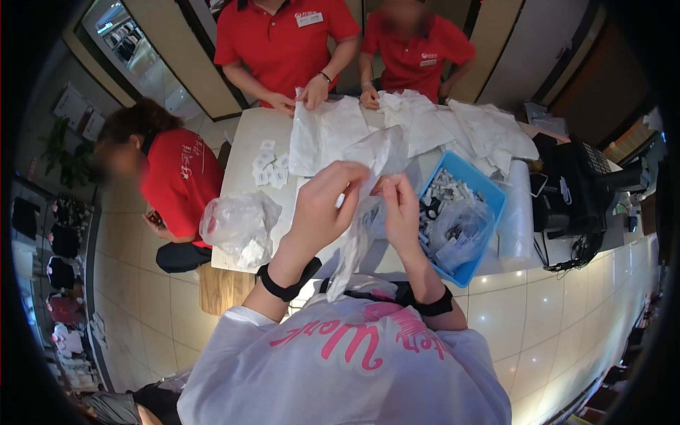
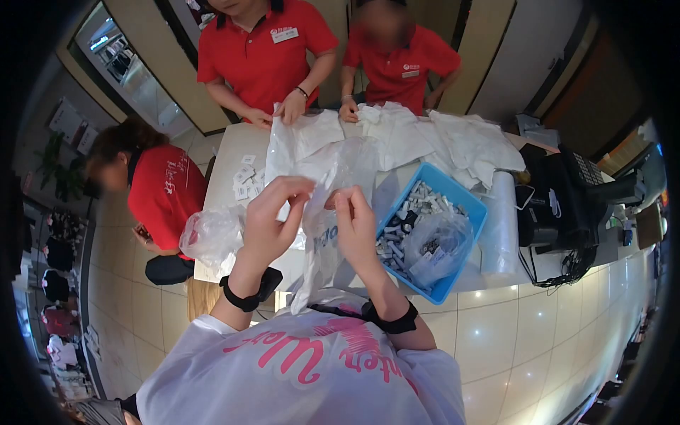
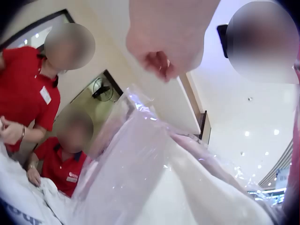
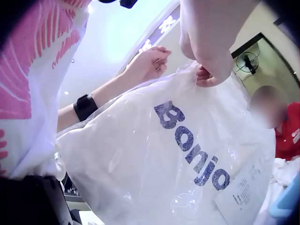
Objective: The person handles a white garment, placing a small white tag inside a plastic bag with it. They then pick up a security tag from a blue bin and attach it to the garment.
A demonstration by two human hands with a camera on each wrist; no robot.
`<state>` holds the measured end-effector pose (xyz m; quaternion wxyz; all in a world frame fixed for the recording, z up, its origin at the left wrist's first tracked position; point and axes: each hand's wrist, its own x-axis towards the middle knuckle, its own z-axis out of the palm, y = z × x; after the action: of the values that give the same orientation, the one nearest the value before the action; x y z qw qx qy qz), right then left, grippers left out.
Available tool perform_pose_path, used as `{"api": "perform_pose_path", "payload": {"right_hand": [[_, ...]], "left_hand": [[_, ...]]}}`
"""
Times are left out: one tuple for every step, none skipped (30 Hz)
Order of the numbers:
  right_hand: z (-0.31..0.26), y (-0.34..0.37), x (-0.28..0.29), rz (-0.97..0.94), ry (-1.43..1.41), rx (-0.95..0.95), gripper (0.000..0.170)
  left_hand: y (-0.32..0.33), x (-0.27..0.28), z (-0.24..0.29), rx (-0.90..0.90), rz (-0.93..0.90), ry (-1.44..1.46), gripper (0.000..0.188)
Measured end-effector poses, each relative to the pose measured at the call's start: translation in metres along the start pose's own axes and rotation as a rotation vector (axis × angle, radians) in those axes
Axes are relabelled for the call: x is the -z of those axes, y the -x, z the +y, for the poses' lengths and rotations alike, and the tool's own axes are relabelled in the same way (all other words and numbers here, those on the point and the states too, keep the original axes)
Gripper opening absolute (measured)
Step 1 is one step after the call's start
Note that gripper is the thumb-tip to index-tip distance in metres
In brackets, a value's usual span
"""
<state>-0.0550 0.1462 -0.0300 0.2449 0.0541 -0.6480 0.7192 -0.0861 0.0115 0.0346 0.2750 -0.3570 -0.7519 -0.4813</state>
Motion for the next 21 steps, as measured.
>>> {"api": "perform_pose_path", "payload": {"right_hand": [[0.0,0.004,0.0,-0.007,0.001,-0.01,0.018],[-0.001,0.008,-0.001,-0.037,0.084,0.004,0.017],[-0.002,0.012,-0.002,-0.065,0.166,0.021,0.017],[-0.015,0.014,-0.004,-0.11,0.253,-0.003,0.015],[-0.013,0.017,-0.004,-0.114,0.251,-0.005,0.015],[-0.011,0.02,-0.003,-0.174,0.306,0.018,0.015],[-0.01,0.022,-0.001,-0.234,0.362,0.041,0.017],[-0.011,0.021,0.002,-0.237,0.361,0.037,0.017],[-0.017,0.02,0.005,-0.339,0.377,0.105,0.02],[-0.023,0.018,0.009,-0.439,0.39,0.172,0.024],[-0.029,0.013,0.017,-0.438,0.389,0.166,0.024],[-0.036,0.005,0.026,-0.312,0.498,0.288,0.028],[-0.044,-0.003,0.029,-0.182,0.608,0.404,0.031],[-0.054,-0.01,0.025,-0.177,0.61,0.389,0.031],[-0.066,-0.019,0.015,-0.262,0.64,0.501,0.029],[-0.071,-0.021,0.01,-0.347,0.666,0.614,0.027],[-0.067,-0.019,0.012,-0.34,0.665,0.601,0.027],[-0.062,-0.018,0.015,-0.4,0.702,0.59,0.029],[-0.058,-0.018,0.018,-0.463,0.736,0.581,0.031],[-0.055,-0.015,0.022,-0.491,0.759,0.544,0.027],[-0.049,-0.01,0.025,-0.492,0.75,0.539,0.027]], "left_hand": [[0.001,0.0,0.006,0.144,-0.12,-0.01,0.025],[0.004,0.0,-0.001,0.233,-0.161,-0.065,0.025],[0.007,0.002,-0.005,0.237,-0.158,-0.07,0.025],[0.01,0.005,-0.009,0.305,-0.287,-0.121,0.022],[0.012,0.008,-0.012,0.373,-0.416,-0.17,0.019],[0.012,0.013,-0.015,0.376,-0.414,-0.17,0.019],[0.012,0.017,-0.019,0.368,-0.488,-0.07,0.018],[0.012,0.02,-0.021,0.358,-0.561,0.031,0.017],[0.012,0.022,-0.017,0.363,-0.562,0.032,0.017],[0.012,0.025,-0.011,0.373,-0.597,-0.067,0.016],[0.013,0.027,-0.006,0.381,-0.633,-0.167,0.017],[0.017,0.027,-0.007,0.384,-0.642,-0.165,0.017],[0.023,0.026,-0.008,0.253,-0.592,-0.119,0.016],[0.028,0.024,-0.008,0.125,-0.541,-0.069,0.017],[0.031,0.026,-0.004,0.133,-0.554,-0.061,0.017],[0.032,0.03,0.001,0.216,-0.502,-0.001,0.017],[0.032,0.034,0.004,0.297,-0.449,0.054,0.018],[0.034,0.038,0.005,0.362,-0.396,0.102,0.013],[0.035,0.04,0.003,0.367,-0.403,0.098,0.013],[0.038,0.041,-0.001,0.324,-0.32,0.063,0.01],[0.042,0.043,-0.005,0.281,-0.238,0.027,0.008]]}}
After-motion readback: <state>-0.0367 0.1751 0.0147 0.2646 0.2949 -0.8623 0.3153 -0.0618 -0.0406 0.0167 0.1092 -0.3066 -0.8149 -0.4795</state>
